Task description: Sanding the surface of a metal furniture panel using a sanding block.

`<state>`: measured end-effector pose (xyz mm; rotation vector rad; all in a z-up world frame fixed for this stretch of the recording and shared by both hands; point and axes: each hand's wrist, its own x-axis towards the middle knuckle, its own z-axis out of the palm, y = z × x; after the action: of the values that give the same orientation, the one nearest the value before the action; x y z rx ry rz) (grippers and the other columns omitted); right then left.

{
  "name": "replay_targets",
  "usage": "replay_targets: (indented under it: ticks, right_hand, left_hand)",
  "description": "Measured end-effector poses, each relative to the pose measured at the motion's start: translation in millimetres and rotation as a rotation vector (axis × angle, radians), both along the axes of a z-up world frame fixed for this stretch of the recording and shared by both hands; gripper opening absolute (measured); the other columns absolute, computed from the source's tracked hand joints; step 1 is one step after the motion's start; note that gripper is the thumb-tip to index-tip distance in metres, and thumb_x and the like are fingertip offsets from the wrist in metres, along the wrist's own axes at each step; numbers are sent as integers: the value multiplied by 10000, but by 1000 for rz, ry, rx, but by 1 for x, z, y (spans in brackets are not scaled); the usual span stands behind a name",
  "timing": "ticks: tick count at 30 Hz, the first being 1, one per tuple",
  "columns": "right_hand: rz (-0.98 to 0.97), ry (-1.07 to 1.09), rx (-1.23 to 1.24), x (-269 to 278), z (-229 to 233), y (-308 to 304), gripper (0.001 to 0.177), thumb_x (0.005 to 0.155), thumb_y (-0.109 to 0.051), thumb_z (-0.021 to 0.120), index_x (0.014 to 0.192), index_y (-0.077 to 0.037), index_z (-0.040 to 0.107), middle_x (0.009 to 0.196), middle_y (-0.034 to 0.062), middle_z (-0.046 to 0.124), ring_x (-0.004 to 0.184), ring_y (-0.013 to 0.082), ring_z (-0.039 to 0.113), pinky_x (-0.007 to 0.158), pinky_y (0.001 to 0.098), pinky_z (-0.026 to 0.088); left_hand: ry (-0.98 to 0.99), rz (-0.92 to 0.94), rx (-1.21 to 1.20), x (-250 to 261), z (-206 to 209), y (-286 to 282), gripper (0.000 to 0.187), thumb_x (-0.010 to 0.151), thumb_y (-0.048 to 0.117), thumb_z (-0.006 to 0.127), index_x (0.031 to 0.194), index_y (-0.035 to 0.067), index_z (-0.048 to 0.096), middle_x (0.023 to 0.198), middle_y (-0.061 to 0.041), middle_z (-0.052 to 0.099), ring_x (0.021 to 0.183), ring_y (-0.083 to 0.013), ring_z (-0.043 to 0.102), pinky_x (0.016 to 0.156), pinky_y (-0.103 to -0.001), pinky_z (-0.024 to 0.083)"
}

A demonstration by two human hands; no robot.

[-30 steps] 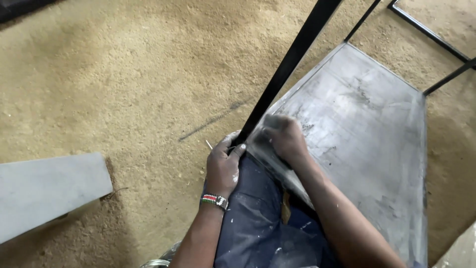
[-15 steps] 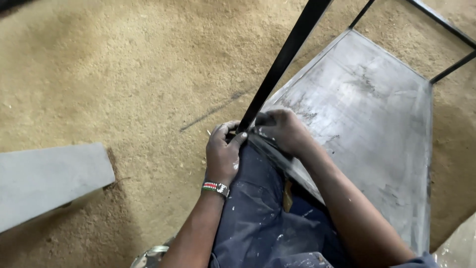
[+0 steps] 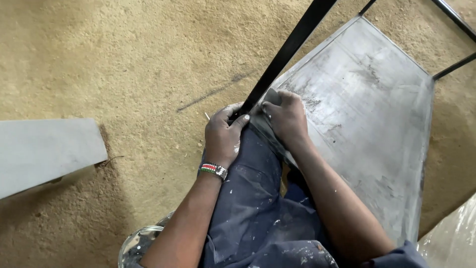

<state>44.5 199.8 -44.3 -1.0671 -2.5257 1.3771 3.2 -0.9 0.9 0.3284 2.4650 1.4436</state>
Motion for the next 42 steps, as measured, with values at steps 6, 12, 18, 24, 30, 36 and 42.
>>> replay_targets:
  ticks: [6,12,18,24,30,36,42]
  right_hand:
    - [244,181,-99,17,6,15,300,885,-289,931,1113,-94,934,987,161,895,1054,362,857,910,539,632]
    - [266,50,-32,17,5,15,340,895,-379,959,1121,-135,895,1006,156,869,1061,349,858,887,522,611]
    - [256,57,-48,18,45,0,314,878,-256,946,1150,-99,940,1031,180,923,1109,391,885,935,536,652]
    - [191,126,-3,1,-18,40,280,1013,-275,847,1184,-59,899,988,248,863,1015,484,844,858,525,609]
    - [241,19,-109,65,2,58,419,891,-278,933,1212,-12,896,1012,215,870,1004,332,813,895,529,604]
    - [200,-95,-105,123,34,36,330,831,-268,953,1061,-35,901,841,127,834,848,260,791,739,430,606]
    - [325,66,36,33,13,24,373,947,-451,903,1180,-164,853,983,122,817,992,369,841,814,531,626]
  left_hand:
    - [-4,3,-24,4,0,2,372,1027,265,899,1397,235,903,1356,-61,898,1379,-367,793,1196,-521,632]
    - [-29,6,-28,3,1,6,398,1057,272,870,1453,238,877,1382,-76,891,1390,-390,775,1213,-547,618]
    - [-55,-12,-78,3,2,8,413,1083,345,820,1492,295,850,1406,-11,887,1418,-336,754,1239,-535,597]
    - [-68,-32,-111,2,11,8,431,1105,375,783,1516,260,837,1416,-87,875,1426,-391,727,1256,-593,561]
    - [-96,-64,-164,2,5,7,455,1133,453,734,1544,279,816,1428,-45,862,1461,-328,712,1294,-560,516]
    - [-73,-64,-74,3,10,6,441,1123,373,767,1545,259,825,1476,-57,865,1437,-387,737,1264,-572,553]
    - [-25,-59,-145,0,-5,6,438,1119,411,772,1543,314,824,1461,14,871,1423,-336,747,1277,-556,542]
